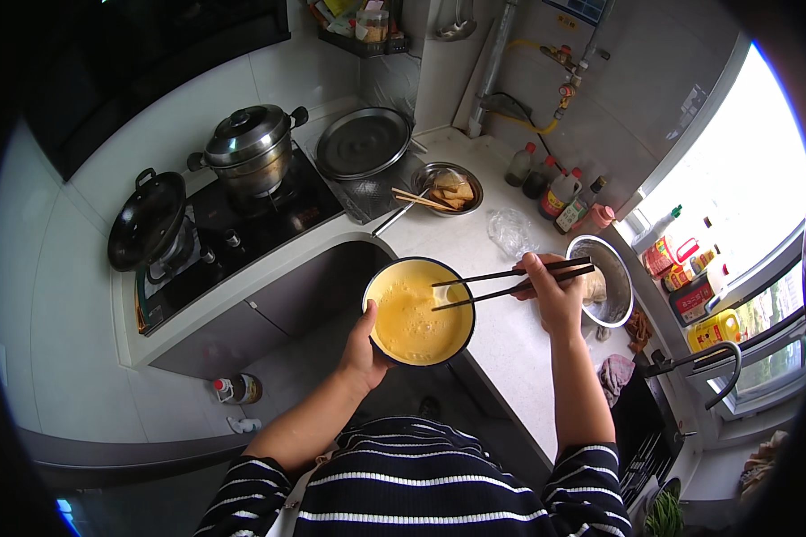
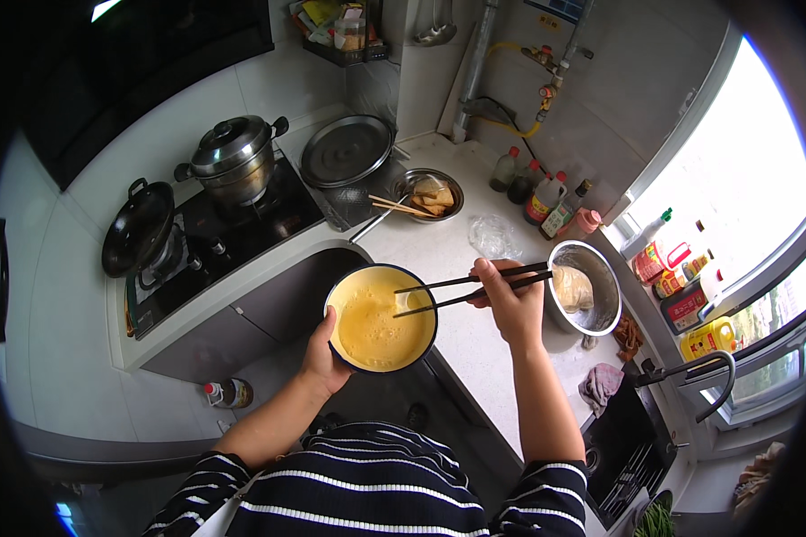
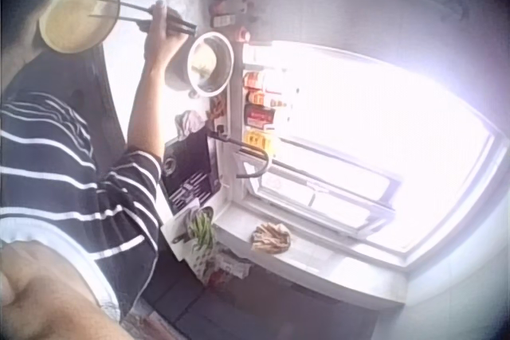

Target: The person beats eggs in a bowl with chopsticks while standing at a counter, turns on a stove burner under a wok on a range, and resumes beating the eggs.

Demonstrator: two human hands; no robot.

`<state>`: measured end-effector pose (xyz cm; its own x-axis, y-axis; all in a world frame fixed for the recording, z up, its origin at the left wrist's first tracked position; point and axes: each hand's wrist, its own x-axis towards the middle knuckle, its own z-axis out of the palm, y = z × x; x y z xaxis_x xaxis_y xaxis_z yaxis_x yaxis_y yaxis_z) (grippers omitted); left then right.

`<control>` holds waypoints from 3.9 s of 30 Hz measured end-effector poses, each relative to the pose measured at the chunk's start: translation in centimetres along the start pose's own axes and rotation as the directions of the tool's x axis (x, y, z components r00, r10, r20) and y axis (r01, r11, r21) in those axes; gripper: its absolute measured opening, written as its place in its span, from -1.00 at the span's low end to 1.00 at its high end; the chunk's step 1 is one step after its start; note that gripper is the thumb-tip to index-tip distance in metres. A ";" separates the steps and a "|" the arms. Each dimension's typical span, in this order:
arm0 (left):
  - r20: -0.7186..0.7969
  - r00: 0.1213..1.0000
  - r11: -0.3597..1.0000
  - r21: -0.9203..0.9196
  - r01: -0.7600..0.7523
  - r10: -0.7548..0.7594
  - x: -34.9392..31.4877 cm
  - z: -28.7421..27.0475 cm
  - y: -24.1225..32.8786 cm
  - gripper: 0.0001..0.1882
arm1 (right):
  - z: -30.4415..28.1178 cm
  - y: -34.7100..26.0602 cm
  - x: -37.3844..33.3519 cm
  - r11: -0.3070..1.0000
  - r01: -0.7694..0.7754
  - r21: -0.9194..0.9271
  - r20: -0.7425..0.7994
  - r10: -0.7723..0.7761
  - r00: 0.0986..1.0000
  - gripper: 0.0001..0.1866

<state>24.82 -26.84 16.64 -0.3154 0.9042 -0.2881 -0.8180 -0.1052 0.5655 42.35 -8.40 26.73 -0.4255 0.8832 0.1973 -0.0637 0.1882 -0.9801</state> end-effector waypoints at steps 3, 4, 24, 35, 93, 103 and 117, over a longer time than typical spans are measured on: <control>0.002 1.000 1.000 -0.005 0.017 -0.017 -0.1 0.0 0.1 -0.31 | -1.2 1.8 -0.1 0.994 -0.076 -0.076 0.040 0.080 0.996 -0.70; 0.011 1.000 1.000 -0.004 0.022 -0.022 -0.1 0.2 0.2 -0.31 | -1.0 2.8 -0.8 0.990 -0.135 -0.029 0.048 0.136 0.990 -0.67; 0.047 0.998 0.999 -0.014 0.044 -0.043 0.2 1.1 -1.7 -0.33 | -2.9 0.2 -1.8 1.000 -0.003 0.009 -0.027 0.004 1.000 -0.72; 0.009 0.996 0.996 0.010 0.089 -0.089 0.6 0.7 -2.5 -0.30 | 1.0 6.9 -3.2 0.901 -0.196 0.387 -0.237 0.302 0.924 -0.68; -0.027 0.998 0.998 0.025 0.049 -0.048 0.4 0.3 -0.6 -0.30 | 1.2 6.4 -2.6 0.949 -0.257 0.182 -0.095 0.277 0.956 -0.71; -0.038 0.999 0.999 0.014 0.034 -0.033 0.2 -0.7 -0.5 -0.30 | 0.9 2.8 -1.4 0.934 -0.116 0.338 -0.123 0.166 0.978 -0.70; -0.030 0.996 0.997 0.021 0.079 -0.079 0.5 -0.2 -1.6 -0.32 | 1.3 6.2 -4.6 0.903 -0.354 0.243 -0.003 0.366 0.931 -0.68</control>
<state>25.89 -26.26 15.45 -0.2643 0.8969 -0.3545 -0.8301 -0.0244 0.5571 42.76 -11.83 19.70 -0.4167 0.8921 -0.1746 -0.1261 -0.2470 -0.9608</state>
